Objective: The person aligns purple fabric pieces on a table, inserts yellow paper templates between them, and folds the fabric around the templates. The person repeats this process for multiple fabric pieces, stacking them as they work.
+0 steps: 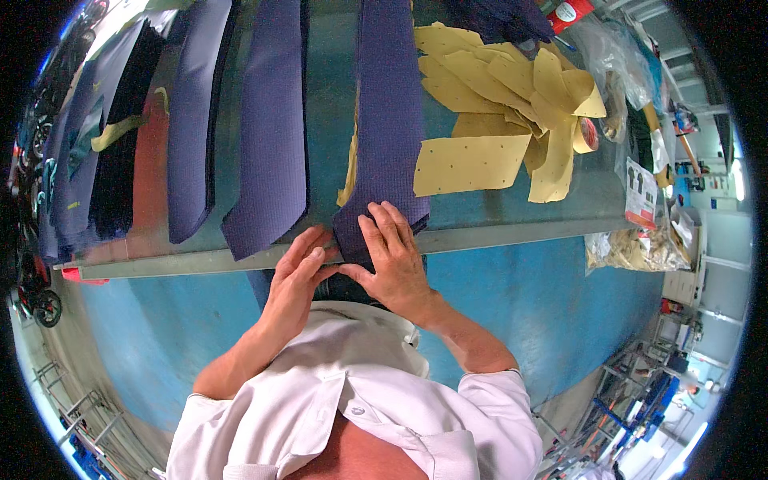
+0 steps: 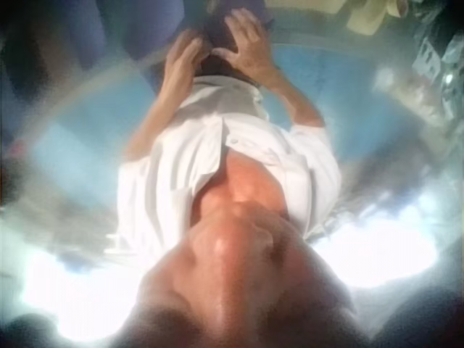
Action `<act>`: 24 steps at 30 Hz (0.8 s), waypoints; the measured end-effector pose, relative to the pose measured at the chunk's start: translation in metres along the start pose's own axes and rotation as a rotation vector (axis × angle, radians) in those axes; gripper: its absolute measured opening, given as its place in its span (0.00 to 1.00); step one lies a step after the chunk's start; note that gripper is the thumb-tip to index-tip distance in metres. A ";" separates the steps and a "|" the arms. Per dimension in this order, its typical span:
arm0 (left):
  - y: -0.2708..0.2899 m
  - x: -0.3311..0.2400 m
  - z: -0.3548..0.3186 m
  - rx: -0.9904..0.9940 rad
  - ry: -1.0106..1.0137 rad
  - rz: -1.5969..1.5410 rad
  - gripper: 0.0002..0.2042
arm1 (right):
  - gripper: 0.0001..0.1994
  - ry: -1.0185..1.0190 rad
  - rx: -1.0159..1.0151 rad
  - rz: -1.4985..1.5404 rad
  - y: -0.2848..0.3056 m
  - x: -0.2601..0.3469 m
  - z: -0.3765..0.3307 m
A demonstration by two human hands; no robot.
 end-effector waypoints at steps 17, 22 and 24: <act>-0.047 -0.022 -0.010 0.072 -0.523 1.082 0.31 | 0.32 -0.002 -0.139 0.142 -0.001 -0.011 -0.006; -0.045 -0.021 -0.007 0.026 -0.520 0.905 0.25 | 0.24 -0.104 -0.114 0.355 0.006 -0.029 -0.001; -0.043 -0.018 -0.004 0.018 -0.522 0.876 0.24 | 0.21 -0.188 -0.066 0.525 0.011 -0.036 0.004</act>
Point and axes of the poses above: each hand's wrist, its own z-axis towards the middle knuckle, its own y-axis out of the back of the hand, x = y × z, the point moved 7 cm from there along z, towards the middle knuckle
